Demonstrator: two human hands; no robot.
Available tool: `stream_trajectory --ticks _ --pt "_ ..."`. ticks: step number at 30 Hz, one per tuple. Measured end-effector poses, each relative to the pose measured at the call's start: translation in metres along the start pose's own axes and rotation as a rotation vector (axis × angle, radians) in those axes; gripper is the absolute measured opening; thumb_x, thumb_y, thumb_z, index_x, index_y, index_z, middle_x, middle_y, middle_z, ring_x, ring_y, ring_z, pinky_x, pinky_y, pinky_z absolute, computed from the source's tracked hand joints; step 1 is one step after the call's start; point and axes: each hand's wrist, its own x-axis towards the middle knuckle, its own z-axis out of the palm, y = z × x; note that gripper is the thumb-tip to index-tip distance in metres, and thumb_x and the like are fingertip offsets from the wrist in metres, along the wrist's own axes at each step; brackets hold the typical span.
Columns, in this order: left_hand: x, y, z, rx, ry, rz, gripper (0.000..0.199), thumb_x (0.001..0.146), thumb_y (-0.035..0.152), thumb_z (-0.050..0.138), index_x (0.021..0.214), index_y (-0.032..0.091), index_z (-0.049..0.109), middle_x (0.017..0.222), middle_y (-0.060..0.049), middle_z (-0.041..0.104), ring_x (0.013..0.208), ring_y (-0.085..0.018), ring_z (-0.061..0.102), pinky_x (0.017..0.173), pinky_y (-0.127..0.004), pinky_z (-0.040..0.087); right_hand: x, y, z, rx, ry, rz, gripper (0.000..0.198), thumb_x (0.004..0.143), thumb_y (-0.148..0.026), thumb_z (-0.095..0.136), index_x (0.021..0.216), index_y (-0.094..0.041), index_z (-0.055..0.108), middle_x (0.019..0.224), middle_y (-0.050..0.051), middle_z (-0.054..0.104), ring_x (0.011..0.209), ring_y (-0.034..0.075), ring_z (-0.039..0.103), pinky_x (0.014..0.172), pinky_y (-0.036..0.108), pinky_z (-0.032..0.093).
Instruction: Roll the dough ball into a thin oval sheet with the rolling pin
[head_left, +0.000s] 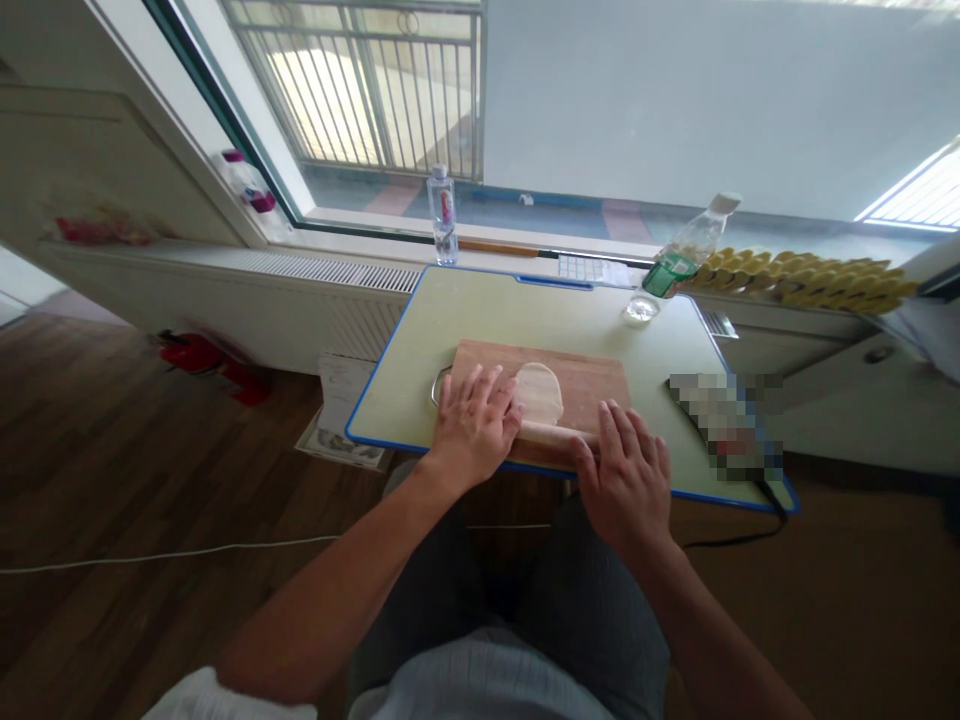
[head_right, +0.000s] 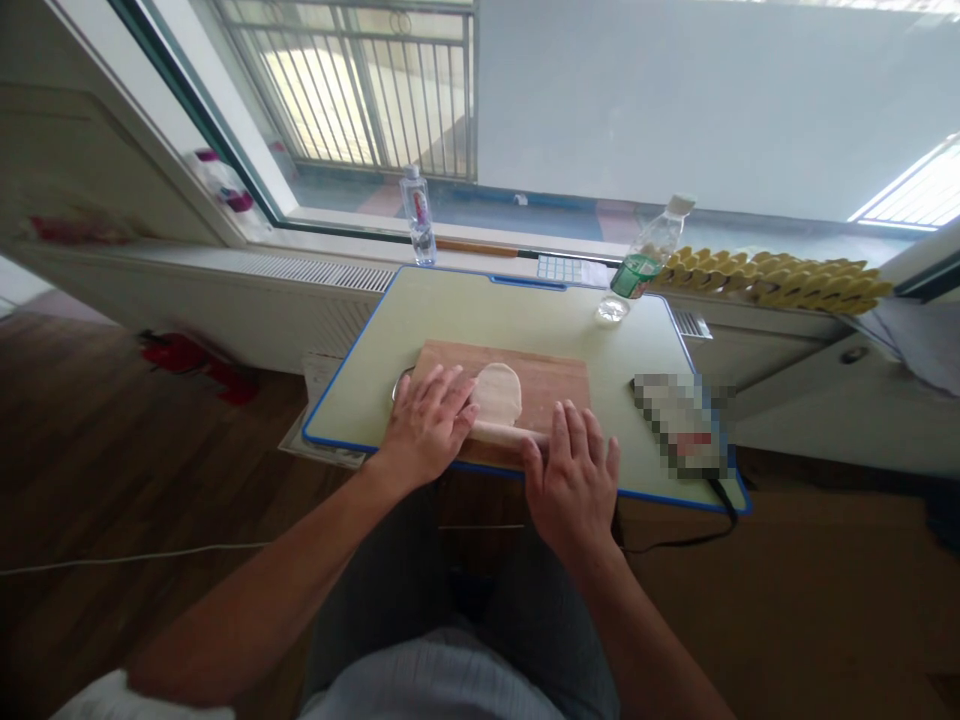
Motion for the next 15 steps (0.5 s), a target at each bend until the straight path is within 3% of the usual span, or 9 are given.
stream_trajectory --ticks 3,10,15 --pt "0.012 -0.001 0.003 -0.005 0.0 -0.004 0.054 0.113 0.045 0.038 0.159 0.027 0.06 0.171 -0.008 0.051 0.16 -0.033 0.042 0.134 -0.069 0.024 0.007 -0.001 0.002 0.003 -0.012 0.027 0.066 0.114 -0.051 0.03 0.161 -0.011 0.054 0.168 0.016 0.052 0.158 0.035 0.04 0.129 0.061 0.029" --pt "0.066 -0.008 0.009 0.005 -0.039 -0.039 0.054 0.113 0.05 0.036 0.157 0.033 0.062 0.17 -0.007 0.052 0.158 -0.033 0.045 0.132 -0.069 0.026 0.065 -0.001 0.008 0.029 -0.084 0.085 0.061 0.113 -0.05 0.031 0.156 -0.019 0.061 0.166 0.011 0.056 0.157 0.037 0.04 0.128 0.072 0.02" --pt "0.062 -0.005 0.009 0.007 0.002 -0.057 0.053 0.113 0.05 0.035 0.154 0.032 0.065 0.168 -0.008 0.055 0.156 -0.033 0.047 0.131 -0.07 0.028 0.062 -0.001 0.015 0.038 0.003 0.089 0.059 0.113 -0.051 0.033 0.15 -0.019 0.066 0.161 0.013 0.061 0.153 0.037 0.042 0.127 0.072 0.018"
